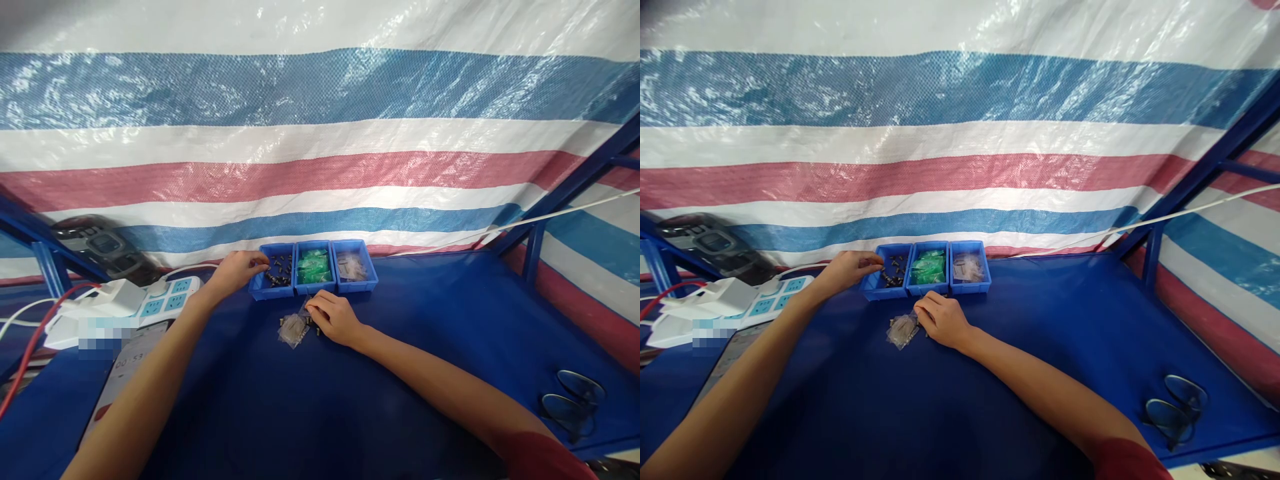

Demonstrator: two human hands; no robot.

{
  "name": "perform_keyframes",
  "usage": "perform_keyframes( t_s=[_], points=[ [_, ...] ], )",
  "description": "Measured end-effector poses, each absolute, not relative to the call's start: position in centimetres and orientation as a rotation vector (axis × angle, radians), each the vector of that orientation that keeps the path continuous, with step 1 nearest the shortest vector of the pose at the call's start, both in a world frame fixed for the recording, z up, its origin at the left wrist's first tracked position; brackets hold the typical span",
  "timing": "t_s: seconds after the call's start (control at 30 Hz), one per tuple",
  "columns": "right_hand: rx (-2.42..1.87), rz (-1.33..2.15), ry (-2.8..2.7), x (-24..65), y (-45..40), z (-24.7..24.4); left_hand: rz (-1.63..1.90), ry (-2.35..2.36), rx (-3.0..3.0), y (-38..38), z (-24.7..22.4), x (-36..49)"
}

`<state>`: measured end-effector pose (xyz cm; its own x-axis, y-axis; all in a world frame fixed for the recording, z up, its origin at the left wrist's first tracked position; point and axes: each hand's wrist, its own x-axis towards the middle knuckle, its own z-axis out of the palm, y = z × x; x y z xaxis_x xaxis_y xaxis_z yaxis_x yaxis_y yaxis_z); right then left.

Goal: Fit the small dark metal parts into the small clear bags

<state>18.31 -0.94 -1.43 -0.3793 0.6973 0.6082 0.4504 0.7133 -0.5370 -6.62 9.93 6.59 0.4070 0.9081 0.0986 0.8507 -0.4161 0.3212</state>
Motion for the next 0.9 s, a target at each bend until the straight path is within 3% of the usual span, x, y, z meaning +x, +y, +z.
perform_keyframes(
  t_s=[0.27,0.5,0.67,0.9],
  points=[
    [-0.867,0.361,-2.045,18.4,-1.0,-1.4,0.256,1.548,2.543,9.7,6.0,-6.5],
    [-0.874,0.376,-2.042,18.3,-1.0,-1.3,0.365,1.528,2.626,9.3,6.5,-5.8],
    [-0.877,0.372,-2.045,18.3,-1.0,-1.5,0.171,1.576,2.733,8.8,6.1,-4.9],
    [-0.872,0.371,-2.057,18.3,-0.8,-1.5,0.299,1.608,2.77,9.3,5.2,-5.2]
  ],
)
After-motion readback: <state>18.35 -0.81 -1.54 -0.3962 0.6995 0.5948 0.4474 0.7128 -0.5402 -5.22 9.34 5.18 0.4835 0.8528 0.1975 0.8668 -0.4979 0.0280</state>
